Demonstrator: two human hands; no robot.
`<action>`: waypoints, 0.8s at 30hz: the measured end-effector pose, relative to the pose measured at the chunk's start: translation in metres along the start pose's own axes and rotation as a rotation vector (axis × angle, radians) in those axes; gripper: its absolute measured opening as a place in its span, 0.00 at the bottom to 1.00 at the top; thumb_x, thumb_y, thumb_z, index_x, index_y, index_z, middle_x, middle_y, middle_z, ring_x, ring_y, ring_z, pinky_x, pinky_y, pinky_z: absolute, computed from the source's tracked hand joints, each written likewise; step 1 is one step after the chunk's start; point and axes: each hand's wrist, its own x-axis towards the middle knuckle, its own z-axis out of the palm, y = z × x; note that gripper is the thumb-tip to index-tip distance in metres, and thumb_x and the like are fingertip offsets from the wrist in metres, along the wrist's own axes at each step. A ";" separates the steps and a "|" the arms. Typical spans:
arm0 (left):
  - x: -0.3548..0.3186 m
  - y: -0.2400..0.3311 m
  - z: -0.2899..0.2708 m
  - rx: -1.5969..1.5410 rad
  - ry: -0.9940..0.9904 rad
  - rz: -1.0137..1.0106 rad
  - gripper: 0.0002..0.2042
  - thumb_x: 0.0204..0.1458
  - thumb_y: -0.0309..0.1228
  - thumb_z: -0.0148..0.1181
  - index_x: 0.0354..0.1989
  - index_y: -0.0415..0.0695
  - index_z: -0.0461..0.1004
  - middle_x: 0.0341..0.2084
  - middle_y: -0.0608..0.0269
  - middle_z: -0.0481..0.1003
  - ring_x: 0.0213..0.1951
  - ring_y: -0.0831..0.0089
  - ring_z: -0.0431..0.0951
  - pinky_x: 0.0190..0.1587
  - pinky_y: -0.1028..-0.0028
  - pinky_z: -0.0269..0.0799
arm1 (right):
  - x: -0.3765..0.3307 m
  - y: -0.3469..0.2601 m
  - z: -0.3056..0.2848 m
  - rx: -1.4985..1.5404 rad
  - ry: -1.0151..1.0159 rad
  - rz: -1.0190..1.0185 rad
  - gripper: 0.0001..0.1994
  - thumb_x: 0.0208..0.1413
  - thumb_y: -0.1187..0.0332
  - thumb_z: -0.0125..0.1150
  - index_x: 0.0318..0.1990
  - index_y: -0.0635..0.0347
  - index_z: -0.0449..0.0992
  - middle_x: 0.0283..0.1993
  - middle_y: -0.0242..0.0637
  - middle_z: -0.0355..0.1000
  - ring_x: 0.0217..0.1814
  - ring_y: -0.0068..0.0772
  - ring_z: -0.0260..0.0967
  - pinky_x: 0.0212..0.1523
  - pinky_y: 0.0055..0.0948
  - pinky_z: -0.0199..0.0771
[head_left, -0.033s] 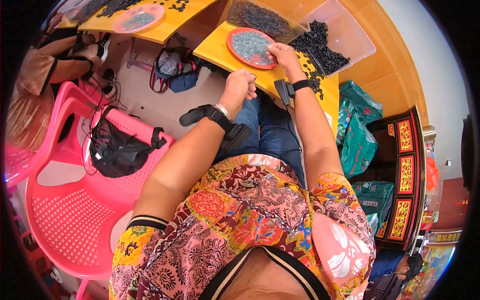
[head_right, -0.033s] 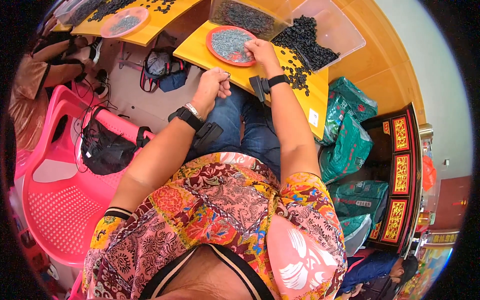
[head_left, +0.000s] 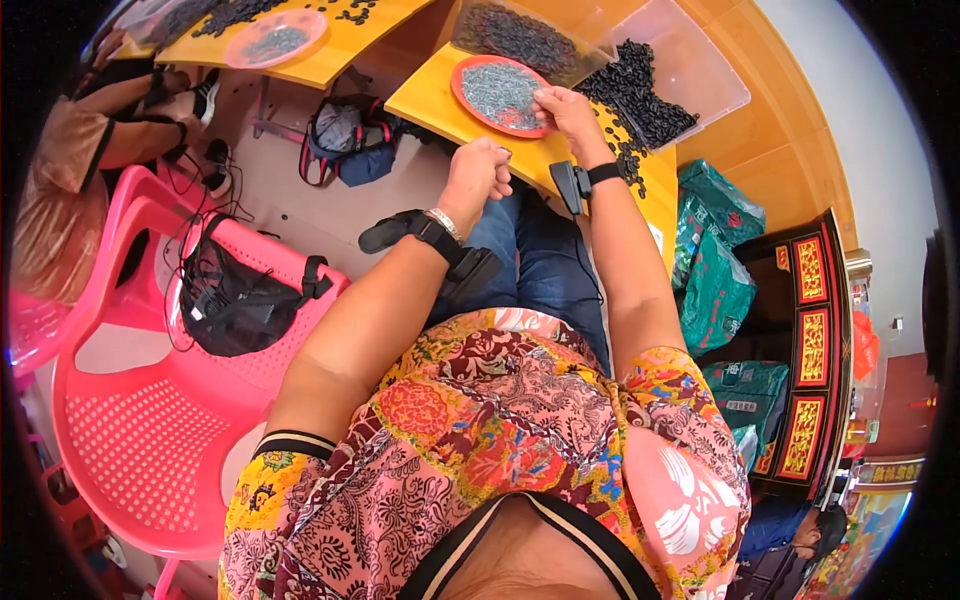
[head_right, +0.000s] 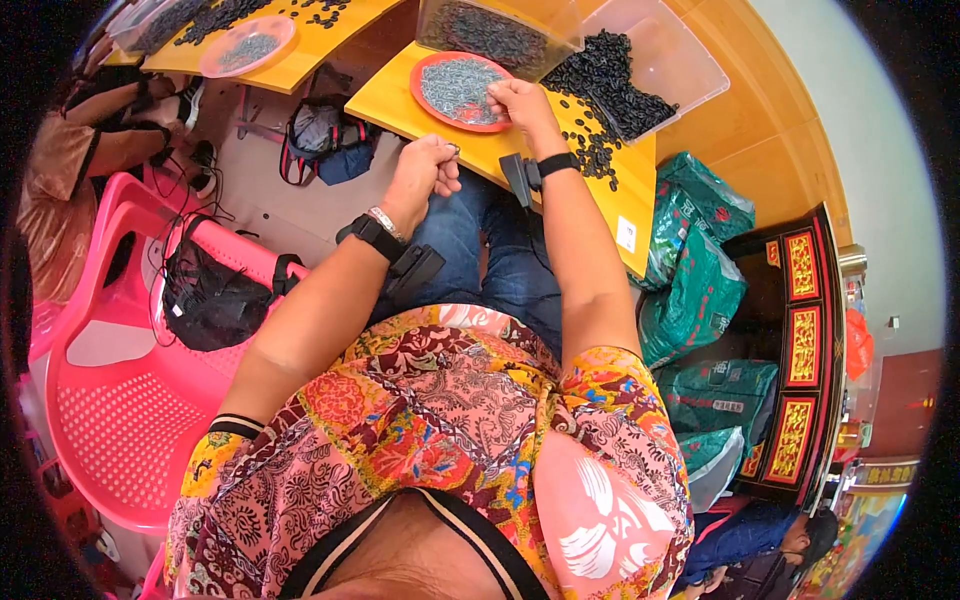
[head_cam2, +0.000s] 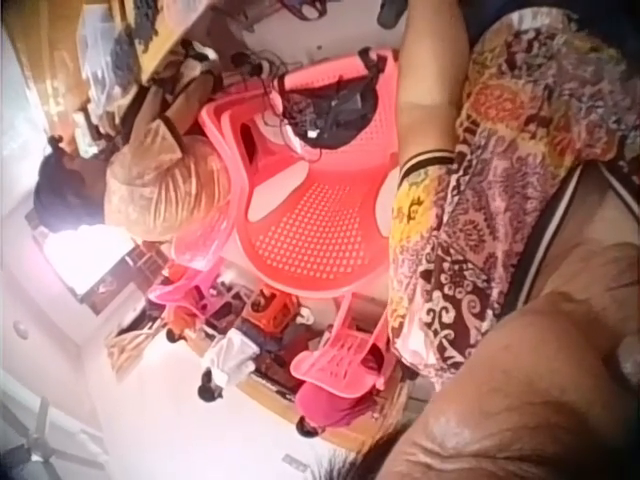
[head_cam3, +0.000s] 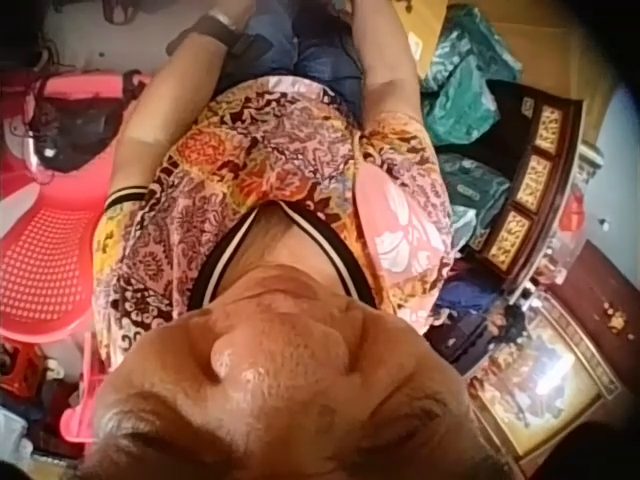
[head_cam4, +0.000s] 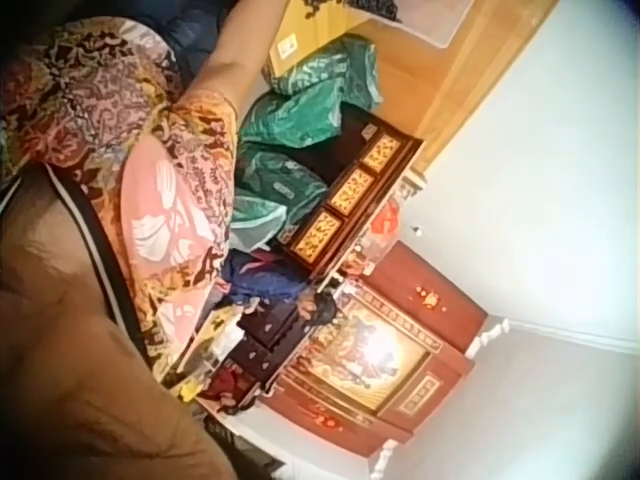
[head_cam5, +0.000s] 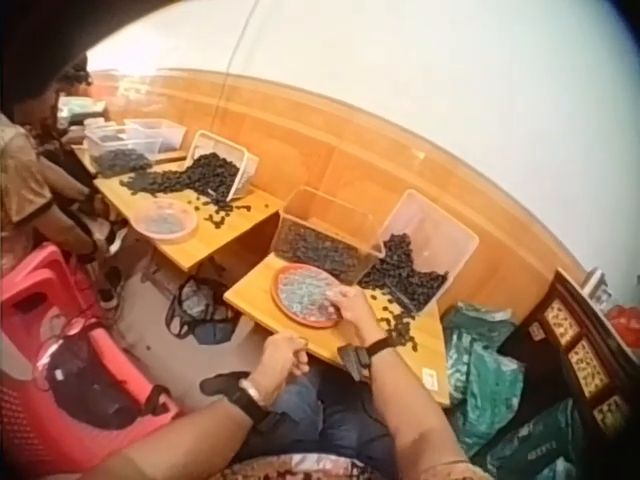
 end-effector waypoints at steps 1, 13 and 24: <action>-0.001 0.000 -0.001 0.004 0.000 0.000 0.07 0.54 0.30 0.47 0.25 0.43 0.66 0.15 0.67 0.68 0.14 0.77 0.69 0.16 0.82 0.62 | -0.010 -0.005 0.002 0.164 -0.049 0.032 0.08 0.57 0.63 0.55 0.31 0.57 0.74 0.25 0.24 0.69 0.24 0.14 0.64 0.26 0.15 0.65; -0.002 0.000 0.001 0.056 -0.084 0.058 0.07 0.55 0.29 0.46 0.28 0.43 0.68 0.15 0.67 0.69 0.14 0.78 0.69 0.17 0.84 0.63 | -0.041 -0.024 0.003 0.211 -0.046 -0.055 0.06 0.55 0.65 0.57 0.30 0.57 0.73 0.26 0.25 0.70 0.26 0.14 0.64 0.28 0.15 0.65; -0.002 -0.001 0.004 0.056 0.001 -0.008 0.07 0.55 0.29 0.46 0.26 0.42 0.67 0.14 0.67 0.69 0.13 0.77 0.69 0.15 0.82 0.63 | 0.014 -0.010 0.033 -0.893 -0.054 -0.113 0.08 0.40 0.63 0.64 0.30 0.52 0.80 0.33 0.41 0.75 0.38 0.41 0.72 0.38 0.36 0.70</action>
